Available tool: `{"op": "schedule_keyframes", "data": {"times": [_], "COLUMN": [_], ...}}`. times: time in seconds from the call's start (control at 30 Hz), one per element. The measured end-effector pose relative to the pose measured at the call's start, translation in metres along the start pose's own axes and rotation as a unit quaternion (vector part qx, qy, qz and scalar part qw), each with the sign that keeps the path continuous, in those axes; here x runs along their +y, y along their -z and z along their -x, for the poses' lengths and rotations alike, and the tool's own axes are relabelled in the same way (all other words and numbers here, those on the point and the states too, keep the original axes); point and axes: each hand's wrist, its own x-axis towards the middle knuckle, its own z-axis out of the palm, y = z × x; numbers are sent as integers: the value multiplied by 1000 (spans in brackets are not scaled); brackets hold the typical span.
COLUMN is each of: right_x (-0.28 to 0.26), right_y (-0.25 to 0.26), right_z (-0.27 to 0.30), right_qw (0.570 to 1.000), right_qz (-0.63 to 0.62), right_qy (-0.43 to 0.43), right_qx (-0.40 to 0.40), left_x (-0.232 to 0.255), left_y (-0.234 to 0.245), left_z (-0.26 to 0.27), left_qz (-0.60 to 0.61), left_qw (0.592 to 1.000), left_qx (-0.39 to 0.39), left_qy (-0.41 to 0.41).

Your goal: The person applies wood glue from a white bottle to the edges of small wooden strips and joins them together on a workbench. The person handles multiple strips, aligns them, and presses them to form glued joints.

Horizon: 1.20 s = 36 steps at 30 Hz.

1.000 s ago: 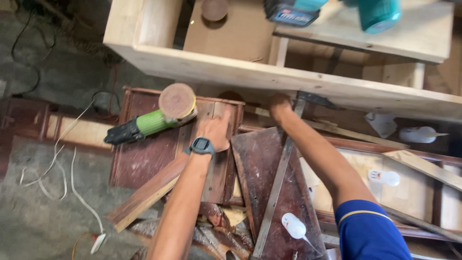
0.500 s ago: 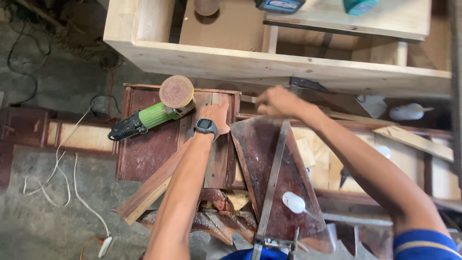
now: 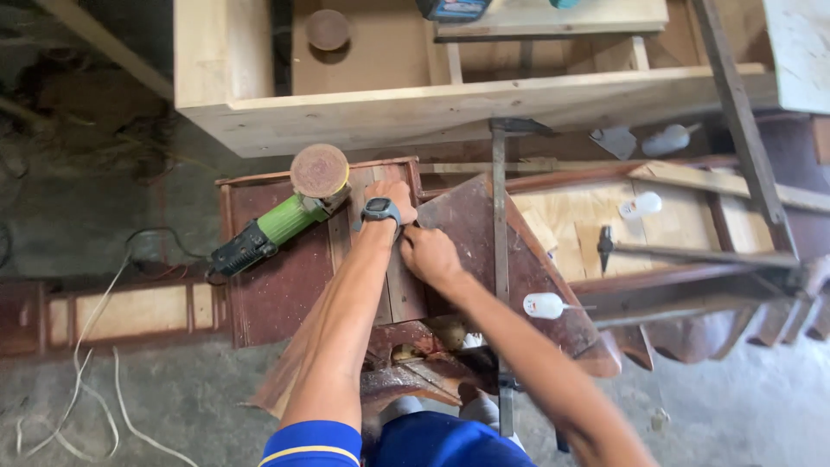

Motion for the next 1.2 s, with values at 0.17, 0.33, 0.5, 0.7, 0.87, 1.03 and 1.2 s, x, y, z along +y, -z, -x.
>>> {"op": "schedule_keyframes", "data": {"times": [0.17, 0.33, 0.5, 0.7, 0.87, 1.03, 1.2], "right_x": [4, 12, -12, -7, -9, -23, -24], "right_y": [-77, -105, -85, -97, -105, -85, -91], "right_z": [-19, -31, -4, 0, 15, 8, 33], "right_qw": [916, 888, 896, 935, 959, 965, 966], "right_qz": [6, 41, -64, -66, 4, 37, 105], "right_qy": [37, 19, 12, 15, 12, -24, 21], "right_qx": [400, 457, 439, 349, 284, 260, 234], "left_x": [2, 0, 2, 4, 4, 3, -1], "left_y": [13, 10, 13, 19, 18, 20, 15], "left_z": [5, 5, 6, 14, 18, 19, 17], "left_qz": [-2, 3, 3, 4, 15, 13, 5], "left_qw": [999, 1000, 1000, 1000, 1000, 1000, 1000], "left_qx": [-33, -23, -16, -18, -9, -14, -11], "left_qy": [5, 6, 3, 7, -3, -14, -14]}}
